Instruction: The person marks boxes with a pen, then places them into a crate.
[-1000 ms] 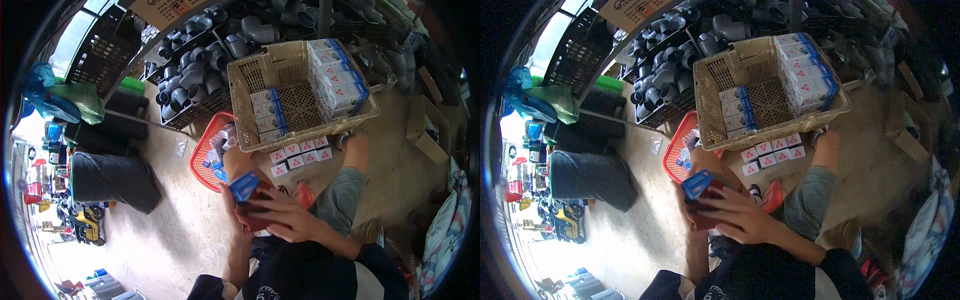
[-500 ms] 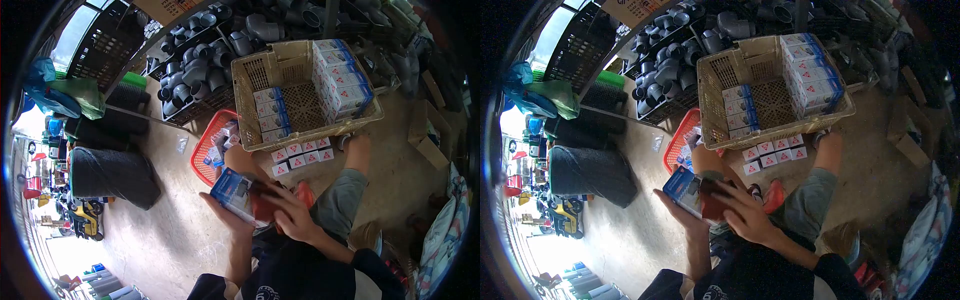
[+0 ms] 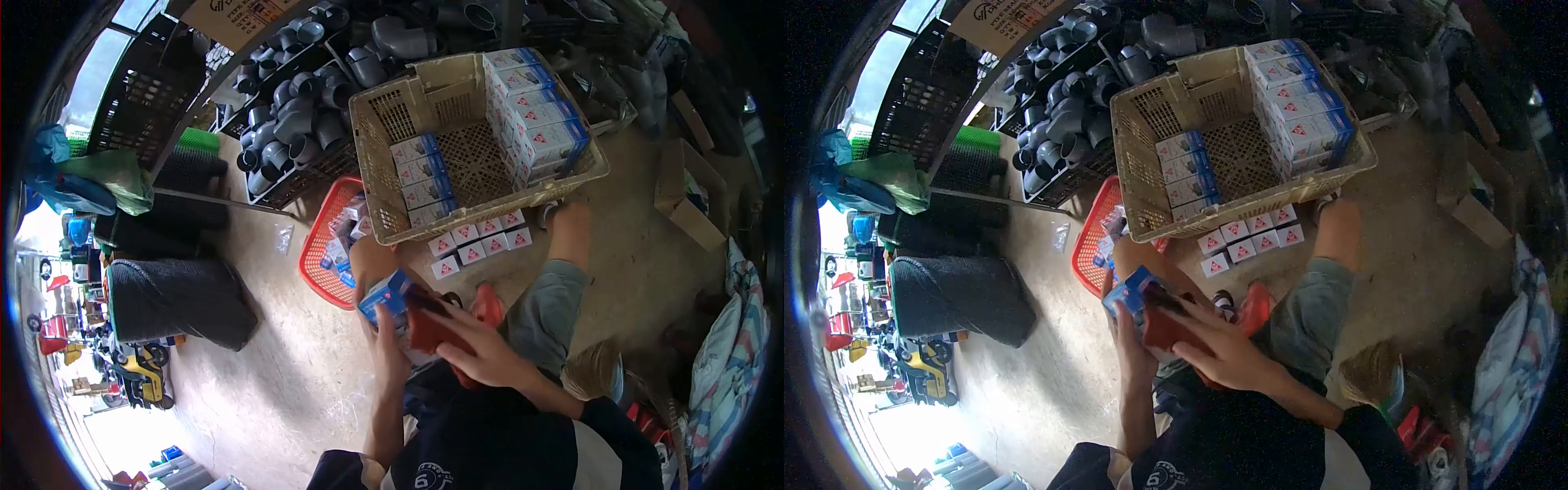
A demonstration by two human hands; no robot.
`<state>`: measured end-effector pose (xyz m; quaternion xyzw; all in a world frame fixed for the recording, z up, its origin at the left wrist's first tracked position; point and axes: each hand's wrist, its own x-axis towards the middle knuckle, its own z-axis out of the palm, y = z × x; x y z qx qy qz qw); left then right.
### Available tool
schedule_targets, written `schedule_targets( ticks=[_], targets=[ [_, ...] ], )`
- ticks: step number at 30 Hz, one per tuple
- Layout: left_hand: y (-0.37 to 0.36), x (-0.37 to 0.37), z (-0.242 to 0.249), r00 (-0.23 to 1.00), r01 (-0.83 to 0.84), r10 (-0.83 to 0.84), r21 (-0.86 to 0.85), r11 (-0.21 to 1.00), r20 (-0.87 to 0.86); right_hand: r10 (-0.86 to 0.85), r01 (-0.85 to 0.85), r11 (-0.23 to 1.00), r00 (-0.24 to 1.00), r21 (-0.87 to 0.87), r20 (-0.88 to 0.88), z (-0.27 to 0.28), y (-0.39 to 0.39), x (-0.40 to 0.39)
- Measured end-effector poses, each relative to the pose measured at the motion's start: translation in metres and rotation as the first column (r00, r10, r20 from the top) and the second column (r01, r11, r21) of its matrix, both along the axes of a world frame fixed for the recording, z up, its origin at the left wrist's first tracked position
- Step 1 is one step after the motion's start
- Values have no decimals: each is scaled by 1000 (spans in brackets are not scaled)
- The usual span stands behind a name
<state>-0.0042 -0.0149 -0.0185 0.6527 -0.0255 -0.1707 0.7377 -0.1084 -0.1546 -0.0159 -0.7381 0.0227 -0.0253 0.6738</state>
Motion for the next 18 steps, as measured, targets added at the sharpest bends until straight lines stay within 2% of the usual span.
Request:
schedule_targets(
  ticks=[1,4,5,8,9,10,12,14,15,18],
  targets=[
    [3,-4,-4,987,13,-28,-92,996,-161,16,-11,995,998,-96,59,4,4,4],
    [1,-20,1,967,252,-254,154,955,-10,-260,272,948,961,-165,91,10,3,22],
    [5,-31,-6,974,225,-221,175,959,-41,-336,338,939,941,-62,46,16,-1,31],
    [6,-18,-11,981,187,-191,132,974,23,-213,251,940,961,-230,177,7,10,19],
    [4,-13,-4,995,99,-99,24,995,-5,-182,228,934,966,-275,182,12,19,8],
    [11,-1,-6,978,95,-104,-62,994,-178,-154,192,948,974,-252,164,10,20,4],
    [-1,-4,16,987,38,-40,-11,999,-155,-93,117,972,988,-204,127,5,19,-3],
    [-8,-21,7,984,175,-180,175,969,11,-233,233,972,973,-44,1,9,13,4],
    [-9,-24,5,984,176,-175,171,970,-19,-291,293,955,954,31,-68,11,8,9],
    [-8,-30,1,983,164,-148,159,974,-108,-253,259,963,964,-76,82,16,0,19]
  ],
)
